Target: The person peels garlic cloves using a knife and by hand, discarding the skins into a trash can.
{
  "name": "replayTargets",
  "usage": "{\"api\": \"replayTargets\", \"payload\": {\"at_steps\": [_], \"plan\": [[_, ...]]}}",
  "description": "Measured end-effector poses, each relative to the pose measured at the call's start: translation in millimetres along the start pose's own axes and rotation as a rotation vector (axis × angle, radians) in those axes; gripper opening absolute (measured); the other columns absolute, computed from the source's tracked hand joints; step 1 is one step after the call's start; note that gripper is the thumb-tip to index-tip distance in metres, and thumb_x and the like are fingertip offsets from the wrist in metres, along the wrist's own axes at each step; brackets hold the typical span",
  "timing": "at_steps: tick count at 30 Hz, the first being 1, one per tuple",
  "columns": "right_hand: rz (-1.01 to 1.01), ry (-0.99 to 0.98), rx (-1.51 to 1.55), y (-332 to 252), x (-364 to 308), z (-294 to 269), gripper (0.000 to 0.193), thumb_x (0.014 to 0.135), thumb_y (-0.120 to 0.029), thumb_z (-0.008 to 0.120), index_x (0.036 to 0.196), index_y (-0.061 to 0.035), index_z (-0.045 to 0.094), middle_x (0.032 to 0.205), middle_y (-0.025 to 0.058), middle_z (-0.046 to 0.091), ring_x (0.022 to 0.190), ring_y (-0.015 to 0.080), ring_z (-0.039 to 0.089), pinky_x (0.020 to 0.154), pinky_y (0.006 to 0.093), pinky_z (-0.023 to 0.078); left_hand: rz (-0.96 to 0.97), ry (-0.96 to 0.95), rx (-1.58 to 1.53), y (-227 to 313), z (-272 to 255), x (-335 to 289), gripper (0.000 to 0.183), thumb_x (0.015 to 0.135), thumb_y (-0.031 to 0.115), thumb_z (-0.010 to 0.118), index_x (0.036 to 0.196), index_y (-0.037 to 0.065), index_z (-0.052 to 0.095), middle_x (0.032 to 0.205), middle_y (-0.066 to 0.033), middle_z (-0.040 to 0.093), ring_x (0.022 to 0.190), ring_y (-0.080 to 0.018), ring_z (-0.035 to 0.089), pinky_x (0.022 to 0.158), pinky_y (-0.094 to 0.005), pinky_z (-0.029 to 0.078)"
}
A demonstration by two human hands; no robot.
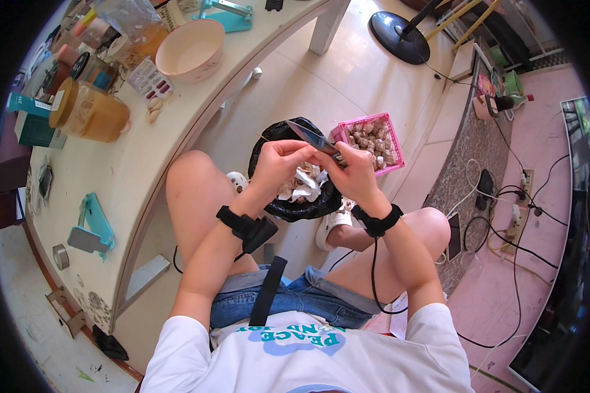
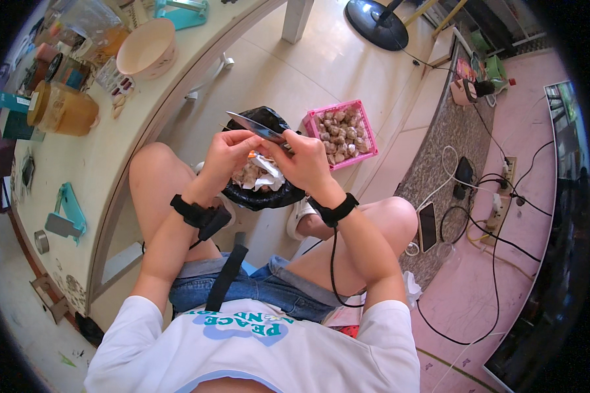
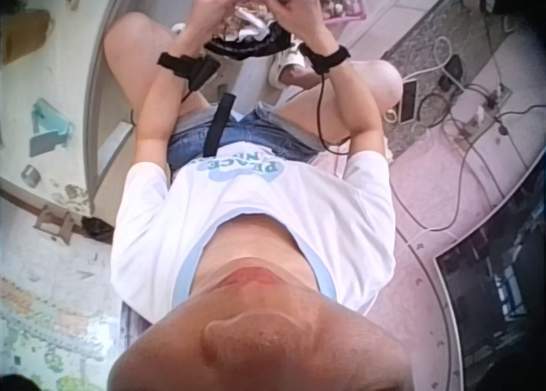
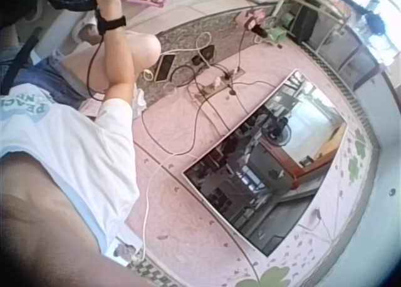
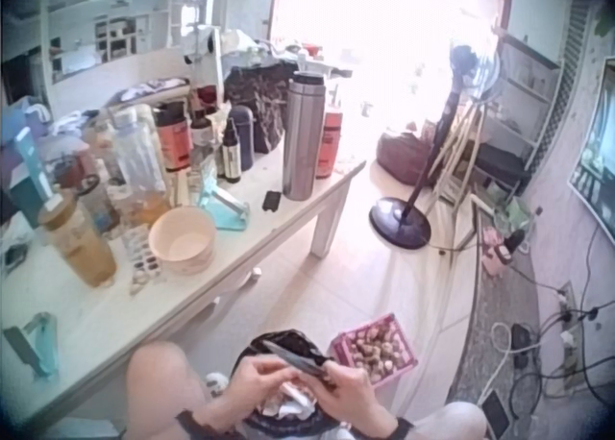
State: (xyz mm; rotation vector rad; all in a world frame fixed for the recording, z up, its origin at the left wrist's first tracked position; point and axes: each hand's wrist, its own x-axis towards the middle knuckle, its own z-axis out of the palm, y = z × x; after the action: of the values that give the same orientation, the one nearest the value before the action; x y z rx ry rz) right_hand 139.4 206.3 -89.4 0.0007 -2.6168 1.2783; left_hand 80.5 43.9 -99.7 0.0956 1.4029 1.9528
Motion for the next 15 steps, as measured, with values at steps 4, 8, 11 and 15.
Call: {"api": "replayTargets", "payload": {"at_steps": [4,8,11,15], "plan": [[0.009,0.014,0.017,4,-1,7,0.022,0.078,-0.019,0.069,0.074,-0.0002,0.058,0.061,0.0175,0.057,0.048,0.0266,0.056,0.044,0.0306,0.043,0.057,0.090,-0.018,-12,0,1,0.018,0.085,0.013,0.060,0.090,-0.004,0.066,0.079,-0.0067,0.067,0.069,-0.0097,0.062,0.062,-0.0199,0.046],[-0.012,-0.008,0.088,-5,-2,16,0.019,0.079,-0.017,0.068,0.077,0.0001,0.060,0.060,0.0149,0.058,0.047,0.0191,0.053,0.044,0.0280,0.041,0.006,0.161,-0.054,-26,-6,7,0.015,0.085,0.012,0.058,0.090,0.001,0.066,0.068,0.0012,0.061,0.049,-0.0018,0.043,0.043,-0.0180,0.031],[-0.031,-0.030,0.071,0,-3,17,0.020,0.077,-0.019,0.069,0.077,-0.0009,0.060,0.061,0.0160,0.059,0.048,0.0273,0.058,0.044,0.0305,0.044,-0.098,0.082,-0.239,-26,-14,5,0.015,0.086,0.009,0.053,0.093,0.002,0.064,0.068,0.0027,0.059,0.042,-0.0004,0.034,0.037,-0.0176,0.023],[-0.068,-0.050,-0.007,2,-4,14,0.020,0.077,-0.019,0.069,0.076,-0.0019,0.060,0.059,0.0149,0.058,0.049,0.0281,0.058,0.044,0.0321,0.045,-0.242,-0.022,-0.457,-19,-11,4,0.015,0.088,0.013,0.052,0.094,0.004,0.062,0.078,-0.0011,0.062,0.040,-0.0011,0.032,0.035,-0.0160,0.025]]}}
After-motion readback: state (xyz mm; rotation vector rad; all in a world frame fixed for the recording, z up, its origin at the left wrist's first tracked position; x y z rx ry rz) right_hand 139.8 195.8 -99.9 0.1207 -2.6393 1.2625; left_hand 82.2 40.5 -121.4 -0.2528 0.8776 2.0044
